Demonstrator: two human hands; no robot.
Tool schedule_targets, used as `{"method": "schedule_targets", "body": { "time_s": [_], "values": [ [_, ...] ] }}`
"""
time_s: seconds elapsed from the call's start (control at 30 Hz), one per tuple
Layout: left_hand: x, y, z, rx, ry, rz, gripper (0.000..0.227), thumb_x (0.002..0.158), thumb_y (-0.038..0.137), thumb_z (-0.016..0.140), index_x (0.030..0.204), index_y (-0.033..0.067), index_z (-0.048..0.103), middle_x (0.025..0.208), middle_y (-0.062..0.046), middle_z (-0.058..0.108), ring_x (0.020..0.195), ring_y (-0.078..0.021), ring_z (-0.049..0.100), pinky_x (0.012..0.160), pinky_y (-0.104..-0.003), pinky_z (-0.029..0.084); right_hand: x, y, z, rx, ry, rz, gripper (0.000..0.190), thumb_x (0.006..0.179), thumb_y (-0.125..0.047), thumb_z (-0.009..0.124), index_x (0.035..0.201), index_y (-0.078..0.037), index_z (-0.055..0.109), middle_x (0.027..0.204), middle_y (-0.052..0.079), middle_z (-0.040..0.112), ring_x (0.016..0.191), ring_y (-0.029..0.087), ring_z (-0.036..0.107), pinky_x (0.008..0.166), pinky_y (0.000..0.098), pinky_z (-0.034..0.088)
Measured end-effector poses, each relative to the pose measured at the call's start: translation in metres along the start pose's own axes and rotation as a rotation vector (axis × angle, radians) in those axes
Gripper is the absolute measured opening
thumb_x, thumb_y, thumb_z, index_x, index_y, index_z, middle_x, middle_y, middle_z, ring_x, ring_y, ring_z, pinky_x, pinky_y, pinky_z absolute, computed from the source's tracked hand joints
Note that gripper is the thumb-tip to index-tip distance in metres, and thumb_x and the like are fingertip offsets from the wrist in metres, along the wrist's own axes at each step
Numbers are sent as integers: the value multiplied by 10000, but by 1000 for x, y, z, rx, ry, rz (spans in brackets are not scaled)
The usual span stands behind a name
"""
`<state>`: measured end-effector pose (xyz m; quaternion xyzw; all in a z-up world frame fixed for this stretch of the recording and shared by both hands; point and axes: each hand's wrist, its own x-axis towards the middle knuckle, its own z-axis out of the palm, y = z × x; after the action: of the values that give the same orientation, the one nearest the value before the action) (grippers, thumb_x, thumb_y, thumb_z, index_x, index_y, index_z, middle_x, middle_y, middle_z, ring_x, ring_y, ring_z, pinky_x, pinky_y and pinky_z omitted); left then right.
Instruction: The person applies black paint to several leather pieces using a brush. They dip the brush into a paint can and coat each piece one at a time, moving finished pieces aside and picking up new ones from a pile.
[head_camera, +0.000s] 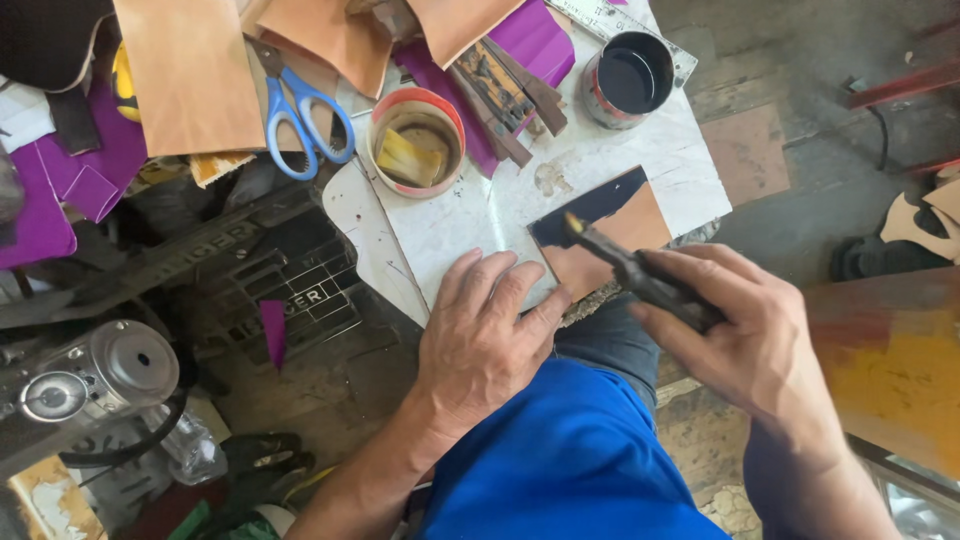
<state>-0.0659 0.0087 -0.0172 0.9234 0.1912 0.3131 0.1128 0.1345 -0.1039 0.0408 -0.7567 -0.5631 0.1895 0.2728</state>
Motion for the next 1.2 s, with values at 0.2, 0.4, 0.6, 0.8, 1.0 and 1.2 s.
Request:
{"method": "schedule_targets", "body": {
  "time_s": [0.2,0.4,0.6,0.8,1.0,1.2],
  "values": [
    [-1,-1,-1,-9,-8,-7,147,970,136,628,1062,136,743,1134,-112,636,1065,-331,624,973,-523,500,6,3,10,-49,3,-114,359,847,-179,813,1162,-27,729,1099,114,742,898,221,728,820,314,557],
    [-1,-2,1,-14,-13,13,165,955,107,649,1079,138,753,1140,-121,634,1060,-334,614,962,-533,500,0,19,5,-119,87,-60,387,813,-107,834,1175,3,755,1107,154,741,928,252,724,821,345,561],
    [-1,-1,3,-4,-4,13,213,889,70,703,1087,133,748,1127,-117,638,1042,-333,618,953,-530,509,-2,36,-7,-202,146,64,383,843,-100,799,1206,20,766,1145,162,744,996,258,707,914,355,525],
    [-1,-1,4,-21,24,26,213,899,56,687,1079,146,757,1105,-123,639,1024,-341,628,927,-540,528,-11,29,-14,-232,235,97,353,916,-103,831,1219,68,769,1135,190,742,1000,267,699,928,356,524],
    [-1,-2,2,-31,-18,19,215,887,106,729,1091,162,765,1111,-115,623,1072,-339,609,944,-532,516,-13,5,-2,7,67,-18,462,801,-161,829,1195,55,720,1133,194,735,952,238,719,883,317,560],
    [1,0,-1,12,14,19,266,982,133,563,1157,174,759,1068,-103,617,1025,-330,626,922,-517,535,-15,10,13,-22,29,-53,423,803,-220,839,1167,-29,740,1125,127,742,949,213,736,856,305,571]
  ]
}}
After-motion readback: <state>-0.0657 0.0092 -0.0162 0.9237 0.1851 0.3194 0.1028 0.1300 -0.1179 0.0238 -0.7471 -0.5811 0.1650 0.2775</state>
